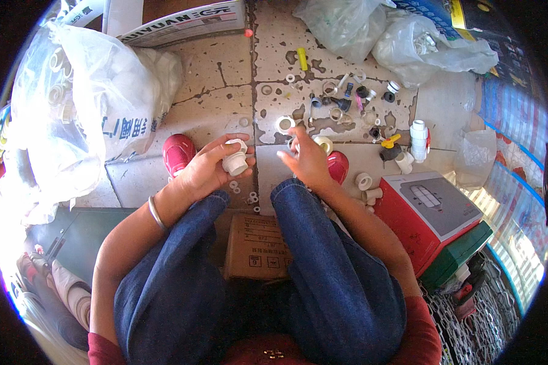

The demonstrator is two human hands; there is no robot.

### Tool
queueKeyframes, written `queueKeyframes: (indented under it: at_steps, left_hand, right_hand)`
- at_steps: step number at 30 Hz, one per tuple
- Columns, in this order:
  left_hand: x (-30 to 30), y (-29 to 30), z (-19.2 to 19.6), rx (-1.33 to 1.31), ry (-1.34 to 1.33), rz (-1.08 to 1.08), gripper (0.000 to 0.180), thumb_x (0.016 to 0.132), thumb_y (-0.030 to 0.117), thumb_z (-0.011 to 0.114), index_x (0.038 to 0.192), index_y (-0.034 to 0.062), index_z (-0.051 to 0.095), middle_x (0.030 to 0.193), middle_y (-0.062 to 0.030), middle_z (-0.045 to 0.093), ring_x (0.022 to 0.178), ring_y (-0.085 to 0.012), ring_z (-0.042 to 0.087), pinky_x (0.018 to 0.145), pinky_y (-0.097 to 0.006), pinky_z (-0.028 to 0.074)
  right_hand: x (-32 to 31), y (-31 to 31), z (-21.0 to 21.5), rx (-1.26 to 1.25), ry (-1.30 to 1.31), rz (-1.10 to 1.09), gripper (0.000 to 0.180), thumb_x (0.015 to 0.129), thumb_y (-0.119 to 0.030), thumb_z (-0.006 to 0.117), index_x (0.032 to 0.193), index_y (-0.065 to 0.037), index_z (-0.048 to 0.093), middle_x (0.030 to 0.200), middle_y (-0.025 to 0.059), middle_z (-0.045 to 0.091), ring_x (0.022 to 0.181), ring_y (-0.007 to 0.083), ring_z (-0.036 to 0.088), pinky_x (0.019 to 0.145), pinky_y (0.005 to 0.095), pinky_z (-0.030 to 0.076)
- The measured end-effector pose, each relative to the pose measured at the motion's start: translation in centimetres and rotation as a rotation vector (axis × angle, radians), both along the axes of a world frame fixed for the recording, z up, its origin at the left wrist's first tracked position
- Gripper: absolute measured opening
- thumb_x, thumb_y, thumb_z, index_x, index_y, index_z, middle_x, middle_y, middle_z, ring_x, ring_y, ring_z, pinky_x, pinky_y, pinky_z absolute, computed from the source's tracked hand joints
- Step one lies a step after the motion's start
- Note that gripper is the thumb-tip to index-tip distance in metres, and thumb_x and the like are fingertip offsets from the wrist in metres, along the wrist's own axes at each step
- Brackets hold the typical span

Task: The person assembles small white plastic plumbing components and fittings by hand, inserting small gaskets and joining different plastic pieces together while seated on the floor.

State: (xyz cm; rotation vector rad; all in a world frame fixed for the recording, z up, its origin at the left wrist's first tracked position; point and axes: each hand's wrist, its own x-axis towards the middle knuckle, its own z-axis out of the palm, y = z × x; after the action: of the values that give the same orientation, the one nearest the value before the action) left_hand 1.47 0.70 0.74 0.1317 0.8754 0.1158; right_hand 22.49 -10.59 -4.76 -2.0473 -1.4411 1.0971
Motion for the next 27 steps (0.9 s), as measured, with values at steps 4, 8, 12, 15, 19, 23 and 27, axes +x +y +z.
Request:
queueKeyframes:
  at_steps: [4, 8, 12, 15, 19, 23, 27]
  left_hand:
    - [0.3, 0.0, 0.0, 0.007, -0.002, -0.022, 0.033, 0.093, 0.021, 0.045, 0.123, 0.0061, 0.044, 0.11, -0.0122, 0.056, 0.097, -0.0222, 0.057, 0.082, -0.037, 0.05]
    - [0.1, -0.1, 0.0, 0.01, 0.025, -0.014, 0.033, 0.094, 0.024, 0.045, 0.121, 0.0055, 0.045, 0.109, -0.0117, 0.056, 0.096, -0.0219, 0.058, 0.08, -0.036, 0.051]
    - [-0.2, -0.1, -0.1, 0.042, 0.019, -0.048, 0.034, 0.092, 0.025, 0.05, 0.119, 0.0044, 0.046, 0.104, -0.0094, 0.057, 0.09, -0.0183, 0.058, 0.073, -0.032, 0.052]
    - [0.3, -0.4, 0.9, 0.197, -0.024, -0.106, 0.041, 0.089, 0.028, 0.057, 0.119, 0.0026, 0.046, 0.098, -0.007, 0.057, 0.083, -0.0143, 0.057, 0.068, -0.029, 0.051]
    - [0.9, -0.2, 1.8, 0.349, -0.06, -0.176, 0.051, 0.085, 0.033, 0.063, 0.12, 0.0002, 0.045, 0.091, -0.0045, 0.056, 0.077, -0.0107, 0.055, 0.063, -0.024, 0.046]
    - [0.7, 0.2, 2.4, 0.212, -0.218, -0.083, 0.053, 0.084, 0.038, 0.063, 0.119, 0.002, 0.047, 0.088, -0.0039, 0.055, 0.077, -0.0108, 0.054, 0.063, -0.023, 0.044]
    - [0.3, 0.3, 2.7, 0.16, -0.325, -0.086, 0.057, 0.081, 0.041, 0.064, 0.12, 0.0031, 0.046, 0.092, -0.0043, 0.055, 0.076, -0.0119, 0.054, 0.064, -0.024, 0.044]
  right_hand:
    - [1.3, 1.9, -3.3, 0.109, -0.431, 0.214, 0.052, 0.071, -0.024, 0.071, 0.116, -0.013, 0.047, 0.087, 0.0098, 0.061, 0.072, 0.0284, 0.063, 0.059, 0.0376, 0.05]
    - [2.0, 3.7, -1.8, -0.139, 0.43, -0.019, 0.054, 0.075, -0.028, 0.071, 0.122, -0.011, 0.05, 0.084, 0.0052, 0.06, 0.062, 0.0138, 0.059, 0.052, 0.0286, 0.046]
    - [1.7, 4.2, 2.9, -0.19, 1.08, -0.068, 0.056, 0.079, -0.024, 0.07, 0.127, -0.007, 0.046, 0.083, -0.001, 0.055, 0.067, 0.0072, 0.052, 0.058, 0.021, 0.041]
    - [0.7, 4.4, 5.0, -0.163, 1.097, -0.044, 0.055, 0.078, -0.018, 0.07, 0.126, -0.006, 0.047, 0.081, -0.0027, 0.053, 0.072, 0.0053, 0.05, 0.063, 0.0189, 0.04]
    - [-0.8, 4.5, 6.9, 0.019, 0.721, 0.106, 0.056, 0.076, -0.015, 0.072, 0.125, -0.004, 0.047, 0.078, -0.0027, 0.049, 0.073, 0.0044, 0.046, 0.065, 0.0183, 0.038]
    - [-0.1, 4.5, 8.7, -0.217, 1.07, -0.225, 0.045, 0.082, -0.011, 0.06, 0.124, -0.002, 0.046, 0.093, 0.0036, 0.054, 0.084, 0.01, 0.053, 0.076, 0.0224, 0.043]
    - [0.8, 3.9, 8.7, -0.136, 1.594, -0.378, 0.039, 0.084, -0.007, 0.052, 0.121, 0.002, 0.045, 0.122, 0.0178, 0.05, 0.114, 0.0249, 0.05, 0.088, 0.0319, 0.047]
